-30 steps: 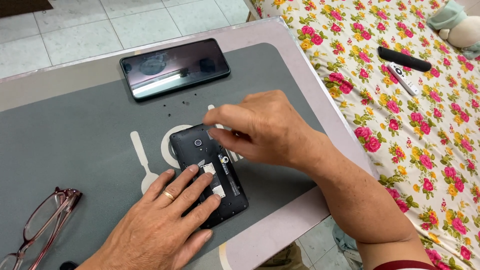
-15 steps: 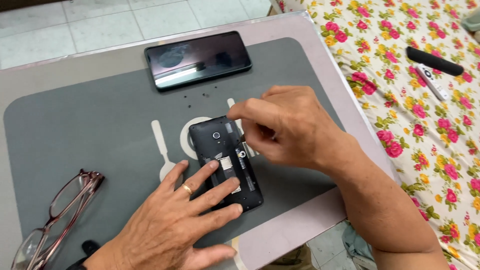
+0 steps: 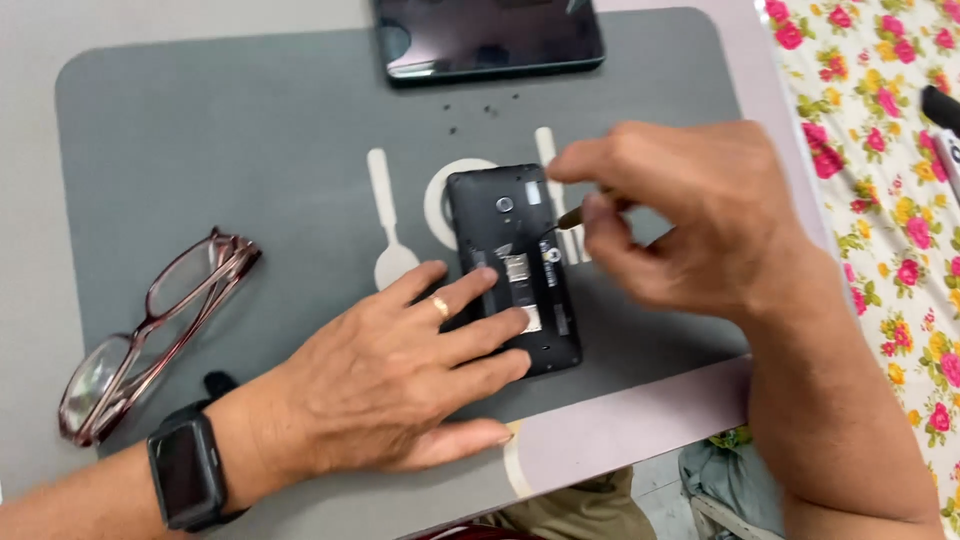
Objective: The person uses a small screwdriver to remove screws from the back of a disassembled mobile phone placed on a grey mat. The person carefully unscrews multiple screws and places them on the mat while holding the phone steady with the other hand.
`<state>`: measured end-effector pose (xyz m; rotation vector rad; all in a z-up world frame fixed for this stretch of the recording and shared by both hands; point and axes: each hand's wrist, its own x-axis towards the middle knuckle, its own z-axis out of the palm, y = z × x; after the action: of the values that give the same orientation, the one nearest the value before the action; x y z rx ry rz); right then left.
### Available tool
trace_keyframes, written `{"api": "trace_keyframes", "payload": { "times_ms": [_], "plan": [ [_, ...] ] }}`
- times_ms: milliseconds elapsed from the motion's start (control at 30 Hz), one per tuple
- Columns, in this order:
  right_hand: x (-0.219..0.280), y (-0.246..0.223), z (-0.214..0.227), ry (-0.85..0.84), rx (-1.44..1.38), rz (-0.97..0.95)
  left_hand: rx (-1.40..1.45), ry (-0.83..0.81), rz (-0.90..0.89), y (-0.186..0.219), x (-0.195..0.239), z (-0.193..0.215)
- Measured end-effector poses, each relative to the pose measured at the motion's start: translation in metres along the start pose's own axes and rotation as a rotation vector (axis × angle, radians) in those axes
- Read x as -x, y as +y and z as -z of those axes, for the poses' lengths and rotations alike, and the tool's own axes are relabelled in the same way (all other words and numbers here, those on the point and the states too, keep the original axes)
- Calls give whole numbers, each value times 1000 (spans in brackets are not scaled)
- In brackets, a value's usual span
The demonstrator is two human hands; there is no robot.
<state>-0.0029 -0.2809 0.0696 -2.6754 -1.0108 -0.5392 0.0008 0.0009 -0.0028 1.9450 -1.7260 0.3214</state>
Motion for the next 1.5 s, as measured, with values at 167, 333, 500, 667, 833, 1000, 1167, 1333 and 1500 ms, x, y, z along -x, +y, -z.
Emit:
{"api": "trace_keyframes", "payload": {
  "times_ms": [167, 333, 500, 667, 833, 1000, 1167, 1333, 1500],
  "plan": [
    [13, 6, -8, 18, 60, -116, -27, -49, -12, -3, 5, -4],
    [3, -1, -4, 22, -71, -79, -57, -68, -24, -5, 6, -4],
    [14, 6, -9, 62, 26, -120, -43, -70, -25, -5, 7, -6],
    [4, 0, -5, 36, -49, -83, -48, -82, -23, -5, 7, -5],
    [7, 2, -7, 41, -66, -91, -59, -92, -24, -4, 6, -4],
    [6, 6, -7, 47, -19, -44, -30, -103, -16, -3, 5, -2],
    [-7, -1, -7, 52, -146, 37, -9, -104, -25, -3, 3, 1],
    [-9, -4, -4, 35, -213, 20, -41, -113, -29, -3, 3, -1],
    [-8, -6, -3, -2, -244, -5, -68, -116, -31, -2, 1, -2]
  ]
}}
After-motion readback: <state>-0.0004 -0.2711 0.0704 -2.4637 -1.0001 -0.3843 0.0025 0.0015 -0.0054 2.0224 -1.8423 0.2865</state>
